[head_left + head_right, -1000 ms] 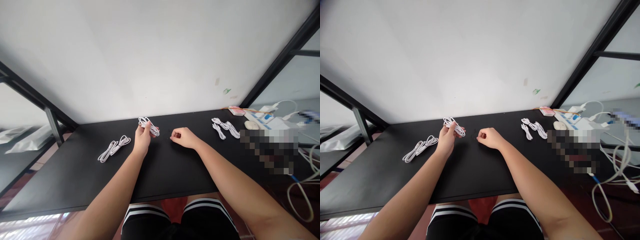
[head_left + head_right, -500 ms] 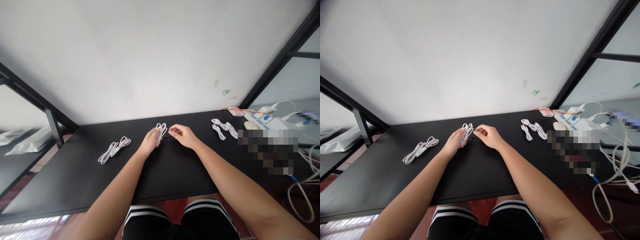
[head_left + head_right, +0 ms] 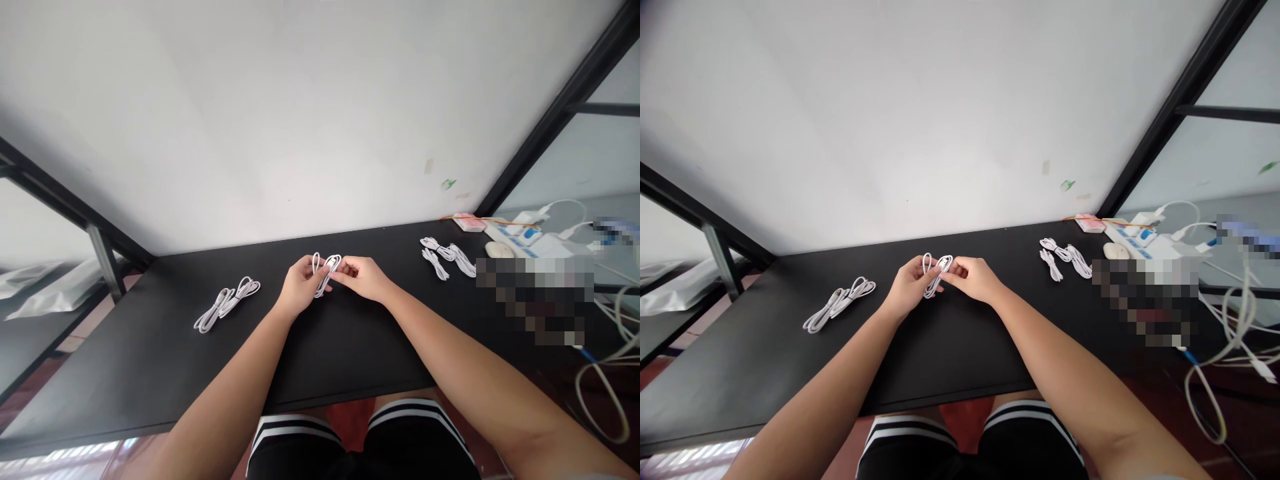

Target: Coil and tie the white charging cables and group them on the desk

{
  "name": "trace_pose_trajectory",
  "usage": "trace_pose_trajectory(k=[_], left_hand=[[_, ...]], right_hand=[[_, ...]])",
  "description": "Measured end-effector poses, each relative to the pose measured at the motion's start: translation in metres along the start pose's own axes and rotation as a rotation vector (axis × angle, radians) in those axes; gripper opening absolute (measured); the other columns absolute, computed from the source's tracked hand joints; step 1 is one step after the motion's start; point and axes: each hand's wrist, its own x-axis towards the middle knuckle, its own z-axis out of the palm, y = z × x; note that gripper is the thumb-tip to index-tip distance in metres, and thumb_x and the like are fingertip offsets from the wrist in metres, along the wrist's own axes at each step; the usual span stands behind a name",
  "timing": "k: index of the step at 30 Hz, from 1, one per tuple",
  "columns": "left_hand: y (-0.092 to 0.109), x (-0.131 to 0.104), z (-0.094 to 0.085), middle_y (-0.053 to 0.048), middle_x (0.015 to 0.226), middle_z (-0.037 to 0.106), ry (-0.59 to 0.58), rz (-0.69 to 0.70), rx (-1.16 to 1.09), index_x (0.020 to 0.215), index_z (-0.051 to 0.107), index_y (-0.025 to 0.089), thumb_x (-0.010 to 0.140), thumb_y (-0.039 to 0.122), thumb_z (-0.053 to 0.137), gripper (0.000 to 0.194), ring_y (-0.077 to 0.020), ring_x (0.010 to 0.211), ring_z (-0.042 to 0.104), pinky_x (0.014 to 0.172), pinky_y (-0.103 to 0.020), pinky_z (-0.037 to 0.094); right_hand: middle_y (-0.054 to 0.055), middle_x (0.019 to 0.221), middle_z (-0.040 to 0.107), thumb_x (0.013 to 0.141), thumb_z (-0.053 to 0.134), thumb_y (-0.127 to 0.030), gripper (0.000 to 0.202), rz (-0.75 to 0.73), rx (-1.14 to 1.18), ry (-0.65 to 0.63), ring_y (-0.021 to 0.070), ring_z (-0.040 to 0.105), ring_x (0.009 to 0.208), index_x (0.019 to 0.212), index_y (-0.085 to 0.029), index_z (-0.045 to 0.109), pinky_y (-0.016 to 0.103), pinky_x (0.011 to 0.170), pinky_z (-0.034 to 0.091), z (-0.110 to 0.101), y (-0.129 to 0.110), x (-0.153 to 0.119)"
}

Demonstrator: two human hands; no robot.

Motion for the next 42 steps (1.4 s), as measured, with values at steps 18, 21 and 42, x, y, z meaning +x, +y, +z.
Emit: trace_pose_trajectory(k=[18, 21, 42], left_hand=[[-0.0039, -0.0003, -0.0018, -0.001, 0.079, 0.068, -0.039, 0.112, 0.029, 0.097, 0.054, 0.02, 0.073, 0.047, 0.081, 0.045, -0.0135, 0.067, 0.065, 0.058, -0.023, 0.047], [-0.0032, -0.0009, -0.0033, 0.0, 0.076, 0.064, -0.06, 0.132, 0.054, 0.095, 0.055, 0.019, 0.074, 0.046, 0.08, 0.043, -0.0121, 0.065, 0.061, 0.056, -0.022, 0.045], [-0.0014, -0.0017, -0.0051, 0.0, 0.067, 0.064, -0.112, 0.153, 0.14, 0.095, 0.064, 0.017, 0.084, 0.048, 0.07, 0.033, -0.0134, 0.058, 0.061, 0.053, -0.024, 0.048]], right_hand=[[-0.002, 0.063, 0.057, 0.086, 0.064, -0.041, 0.031, -0.023, -0.082, 0.029, 0.0116, 0.048, 0.058, 0.067, -0.019, 0.053, 0.026, 0.056, 0.037, -0.0009, 0.001, 0.001], [0.0, 0.066, 0.061, 0.09, 0.06, -0.044, 0.031, -0.014, -0.039, -0.009, 0.0127, 0.052, 0.059, 0.071, -0.019, 0.06, 0.026, 0.058, 0.04, -0.0002, 0.0021, 0.0017], [0.001, 0.064, 0.058, 0.09, 0.056, -0.041, 0.029, 0.094, 0.37, -0.107, 0.0125, 0.055, 0.059, 0.075, -0.018, 0.064, 0.026, 0.057, 0.044, -0.0028, -0.0022, 0.0048]])
